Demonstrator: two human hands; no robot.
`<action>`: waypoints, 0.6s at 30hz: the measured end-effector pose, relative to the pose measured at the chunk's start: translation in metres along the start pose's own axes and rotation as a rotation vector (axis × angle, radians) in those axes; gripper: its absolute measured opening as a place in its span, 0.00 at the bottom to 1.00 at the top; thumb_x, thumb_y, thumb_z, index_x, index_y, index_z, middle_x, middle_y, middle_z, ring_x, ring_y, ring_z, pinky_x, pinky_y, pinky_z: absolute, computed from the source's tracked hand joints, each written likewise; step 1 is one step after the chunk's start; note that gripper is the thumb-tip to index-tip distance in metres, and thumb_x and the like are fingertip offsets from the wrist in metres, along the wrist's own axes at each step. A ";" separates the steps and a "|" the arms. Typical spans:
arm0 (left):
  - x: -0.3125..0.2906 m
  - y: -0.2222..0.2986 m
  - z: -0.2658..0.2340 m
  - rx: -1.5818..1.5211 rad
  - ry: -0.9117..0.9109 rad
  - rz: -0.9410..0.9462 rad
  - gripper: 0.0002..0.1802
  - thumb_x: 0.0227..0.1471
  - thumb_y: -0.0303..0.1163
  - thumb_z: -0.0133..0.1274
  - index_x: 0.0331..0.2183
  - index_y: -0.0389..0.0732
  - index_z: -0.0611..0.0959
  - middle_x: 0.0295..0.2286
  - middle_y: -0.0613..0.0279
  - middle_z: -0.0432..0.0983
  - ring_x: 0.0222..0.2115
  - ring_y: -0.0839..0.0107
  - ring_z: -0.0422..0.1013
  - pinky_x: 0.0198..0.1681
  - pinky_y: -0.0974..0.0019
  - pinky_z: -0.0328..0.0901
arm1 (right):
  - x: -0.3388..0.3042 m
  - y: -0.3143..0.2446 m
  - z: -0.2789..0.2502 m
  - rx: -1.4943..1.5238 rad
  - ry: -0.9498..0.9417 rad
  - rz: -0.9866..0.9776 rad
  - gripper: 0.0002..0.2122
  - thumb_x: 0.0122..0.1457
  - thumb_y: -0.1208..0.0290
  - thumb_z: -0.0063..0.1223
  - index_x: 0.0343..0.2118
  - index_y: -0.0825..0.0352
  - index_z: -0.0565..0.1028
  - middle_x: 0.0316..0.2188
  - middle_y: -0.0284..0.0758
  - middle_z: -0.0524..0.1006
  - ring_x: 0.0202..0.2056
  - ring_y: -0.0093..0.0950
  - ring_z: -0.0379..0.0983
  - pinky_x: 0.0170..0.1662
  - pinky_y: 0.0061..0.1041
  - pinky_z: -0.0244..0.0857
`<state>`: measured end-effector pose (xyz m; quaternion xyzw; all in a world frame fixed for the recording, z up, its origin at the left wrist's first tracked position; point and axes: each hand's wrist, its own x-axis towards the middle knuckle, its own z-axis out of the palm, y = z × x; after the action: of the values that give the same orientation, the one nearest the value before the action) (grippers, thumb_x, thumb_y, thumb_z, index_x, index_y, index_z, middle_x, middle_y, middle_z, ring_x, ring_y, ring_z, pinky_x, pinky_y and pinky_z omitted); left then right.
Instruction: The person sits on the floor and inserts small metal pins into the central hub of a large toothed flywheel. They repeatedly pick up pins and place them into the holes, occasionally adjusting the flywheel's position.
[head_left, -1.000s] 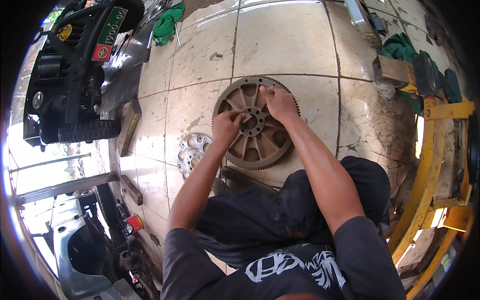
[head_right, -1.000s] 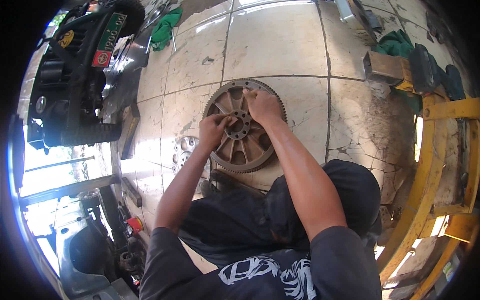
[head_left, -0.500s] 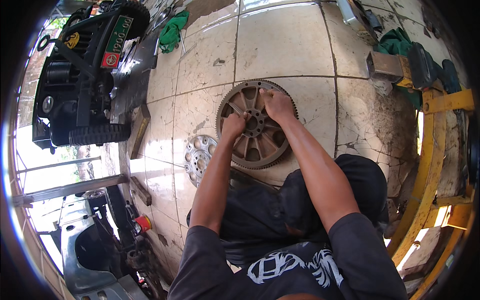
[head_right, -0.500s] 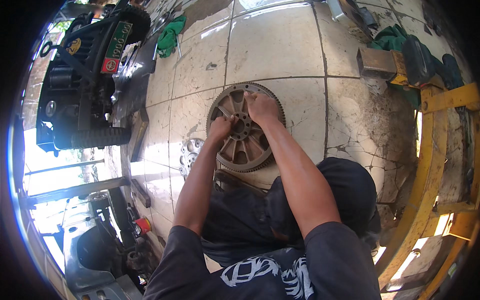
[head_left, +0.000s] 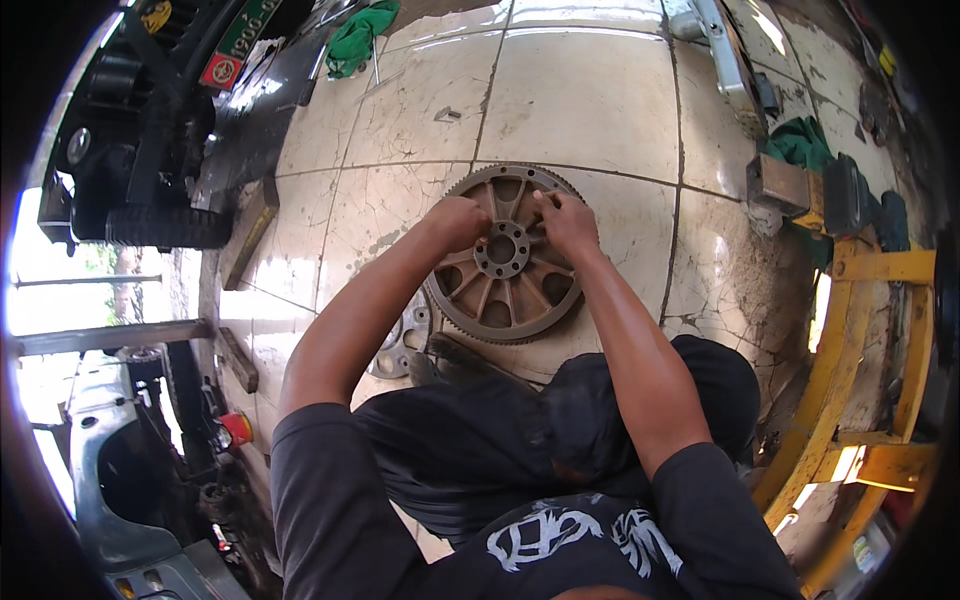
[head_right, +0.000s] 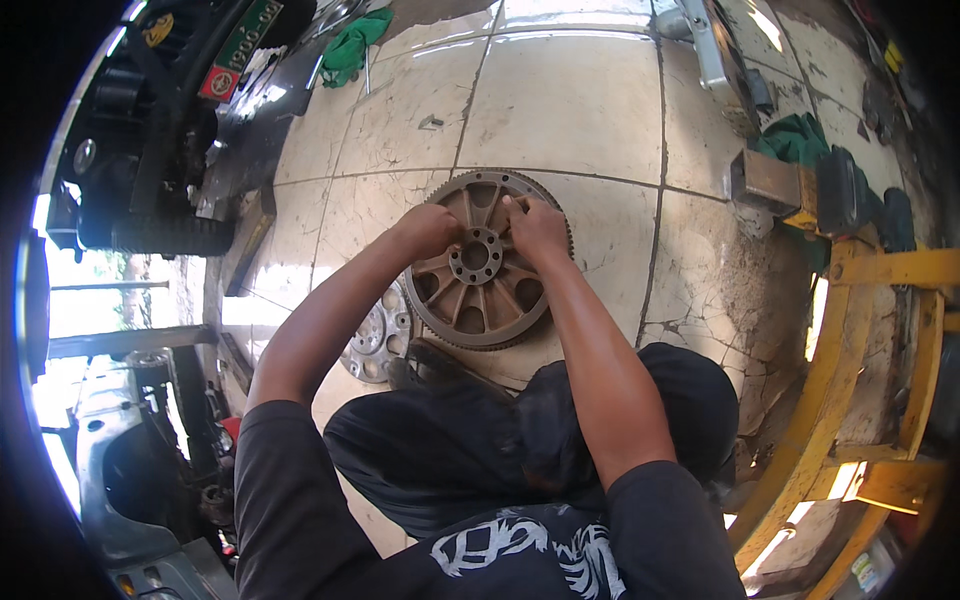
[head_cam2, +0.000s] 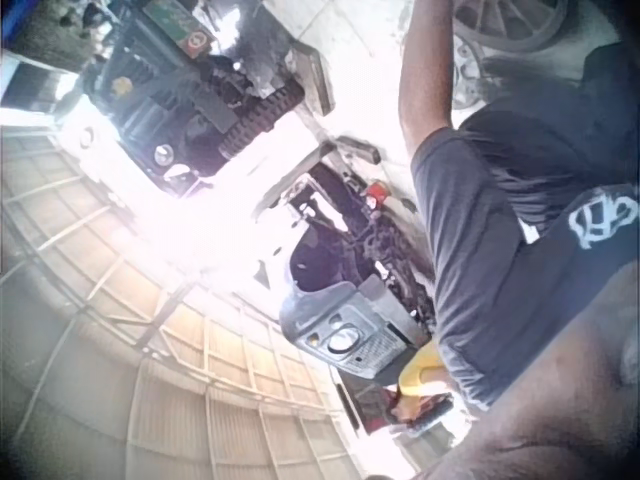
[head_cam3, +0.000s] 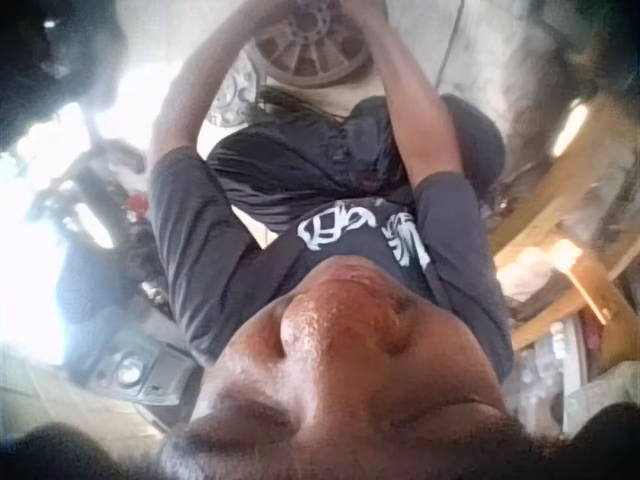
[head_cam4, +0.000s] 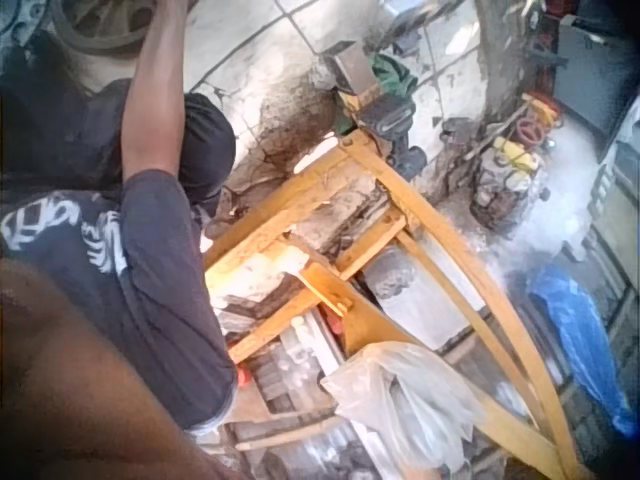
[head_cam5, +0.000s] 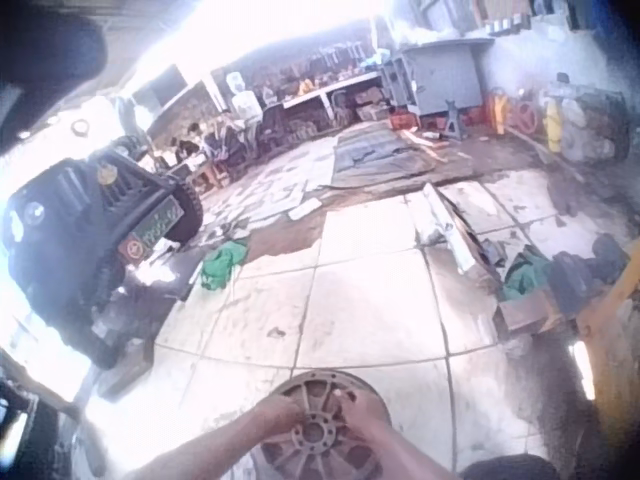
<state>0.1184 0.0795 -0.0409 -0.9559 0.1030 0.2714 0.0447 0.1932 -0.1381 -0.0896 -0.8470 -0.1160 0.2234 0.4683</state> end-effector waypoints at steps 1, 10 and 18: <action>-0.005 0.006 -0.006 -0.099 0.000 -0.077 0.09 0.55 0.36 0.58 0.31 0.45 0.90 0.32 0.54 0.85 0.38 0.55 0.82 0.44 0.50 0.74 | 0.003 0.002 -0.001 0.002 0.004 0.011 0.24 0.68 0.44 0.51 0.45 0.65 0.83 0.38 0.43 0.85 0.43 0.42 0.82 0.47 0.40 0.72; -0.010 0.032 0.014 -0.043 0.265 -0.289 0.12 0.53 0.44 0.62 0.27 0.47 0.91 0.30 0.58 0.85 0.36 0.55 0.82 0.42 0.52 0.75 | 0.001 0.003 -0.007 -0.104 0.017 -0.111 0.22 0.69 0.49 0.52 0.45 0.65 0.83 0.38 0.45 0.85 0.41 0.45 0.83 0.47 0.40 0.74; -0.009 0.005 0.011 -0.191 0.065 -0.070 0.13 0.52 0.44 0.63 0.29 0.46 0.92 0.29 0.62 0.86 0.36 0.60 0.82 0.42 0.54 0.75 | -0.023 -0.004 -0.008 0.006 -0.138 -0.044 0.17 0.67 0.55 0.59 0.48 0.64 0.83 0.34 0.34 0.86 0.31 0.26 0.84 0.30 0.25 0.76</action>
<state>0.1042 0.0774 -0.0457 -0.9671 0.0447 0.2472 -0.0406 0.1768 -0.1512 -0.0768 -0.8254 -0.1659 0.2711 0.4666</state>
